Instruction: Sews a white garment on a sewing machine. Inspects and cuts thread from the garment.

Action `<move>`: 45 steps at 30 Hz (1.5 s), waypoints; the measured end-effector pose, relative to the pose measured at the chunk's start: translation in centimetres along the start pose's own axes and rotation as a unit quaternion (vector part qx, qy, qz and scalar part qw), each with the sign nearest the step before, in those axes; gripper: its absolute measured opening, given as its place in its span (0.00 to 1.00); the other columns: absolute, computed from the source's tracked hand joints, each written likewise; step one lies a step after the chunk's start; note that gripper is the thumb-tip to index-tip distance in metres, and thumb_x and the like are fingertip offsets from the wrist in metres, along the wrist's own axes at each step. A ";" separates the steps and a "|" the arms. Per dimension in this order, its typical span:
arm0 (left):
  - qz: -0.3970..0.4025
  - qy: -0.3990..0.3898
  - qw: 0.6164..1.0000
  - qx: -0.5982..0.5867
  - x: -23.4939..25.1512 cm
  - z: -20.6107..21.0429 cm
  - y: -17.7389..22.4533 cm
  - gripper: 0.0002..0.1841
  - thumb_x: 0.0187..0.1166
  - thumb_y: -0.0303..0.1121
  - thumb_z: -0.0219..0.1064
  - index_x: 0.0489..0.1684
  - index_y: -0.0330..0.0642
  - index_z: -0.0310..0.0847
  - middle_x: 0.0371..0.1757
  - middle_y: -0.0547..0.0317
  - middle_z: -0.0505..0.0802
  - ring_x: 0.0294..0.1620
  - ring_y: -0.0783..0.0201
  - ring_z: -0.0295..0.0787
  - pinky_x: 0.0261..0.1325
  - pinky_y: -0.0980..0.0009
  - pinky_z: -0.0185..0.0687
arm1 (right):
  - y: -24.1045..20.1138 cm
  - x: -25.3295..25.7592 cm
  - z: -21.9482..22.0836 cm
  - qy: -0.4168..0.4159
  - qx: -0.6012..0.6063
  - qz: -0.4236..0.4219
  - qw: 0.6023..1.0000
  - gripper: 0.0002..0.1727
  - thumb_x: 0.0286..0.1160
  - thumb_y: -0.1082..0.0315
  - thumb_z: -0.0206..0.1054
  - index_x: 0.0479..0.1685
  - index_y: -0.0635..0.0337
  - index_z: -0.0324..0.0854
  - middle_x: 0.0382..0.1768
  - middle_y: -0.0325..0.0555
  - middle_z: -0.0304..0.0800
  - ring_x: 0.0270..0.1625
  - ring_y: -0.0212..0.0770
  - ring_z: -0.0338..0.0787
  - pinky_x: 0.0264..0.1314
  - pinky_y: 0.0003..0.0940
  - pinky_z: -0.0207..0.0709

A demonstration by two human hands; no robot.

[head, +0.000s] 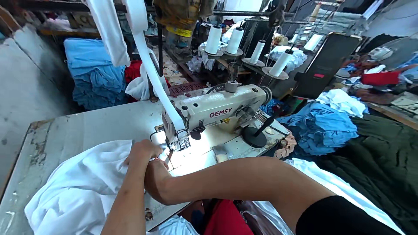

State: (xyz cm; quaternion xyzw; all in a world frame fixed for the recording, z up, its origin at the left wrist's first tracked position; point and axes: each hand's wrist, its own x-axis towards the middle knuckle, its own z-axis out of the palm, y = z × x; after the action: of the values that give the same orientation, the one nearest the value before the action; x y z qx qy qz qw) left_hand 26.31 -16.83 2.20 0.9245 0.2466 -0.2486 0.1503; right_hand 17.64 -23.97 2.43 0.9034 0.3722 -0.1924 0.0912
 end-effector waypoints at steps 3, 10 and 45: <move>-0.007 0.011 1.000 -0.009 0.9 0.4 0.1 0.28 0.69 0.51 0.76 0.54 0.32 0.87 0.63 0.36 0.89 0.70 0.40 0.83 0.65 0.34 0.74 | 0.1 -0.1 -0.2 -0.010 0.010 0.007 1.000 0.11 0.82 0.80 0.56 0.55 0.77 0.78 0.51 0.67 0.84 0.54 0.62 0.88 0.49 0.53 0.83; 0.014 -0.007 1.000 0.012 -0.4 -0.1 0.2 0.28 0.76 0.52 0.70 0.49 0.28 0.87 0.61 0.32 0.88 0.70 0.37 0.82 0.66 0.32 0.72 | 0.4 -0.4 -1.5 -0.057 0.109 0.011 0.992 0.16 0.83 0.82 0.54 0.63 0.80 0.77 0.65 0.72 0.82 0.68 0.66 0.84 0.61 0.58 0.80; 0.110 0.153 0.954 -0.235 1.5 2.0 -10.2 0.26 0.89 0.54 0.56 0.54 0.38 0.88 0.55 0.40 0.92 0.65 0.39 0.84 0.75 0.26 0.56 | 26.8 -24.2 16.6 0.346 0.510 0.160 0.771 0.28 0.91 0.62 0.53 0.81 0.73 0.61 0.48 0.41 0.88 0.37 0.27 0.88 0.43 0.29 0.87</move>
State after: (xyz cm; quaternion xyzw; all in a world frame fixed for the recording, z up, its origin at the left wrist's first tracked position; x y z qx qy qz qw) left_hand 21.26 -8.58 -1.82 0.9116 0.2149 -0.0210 0.3498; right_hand 16.27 -63.39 -2.03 0.8695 0.0757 -0.0113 -0.4880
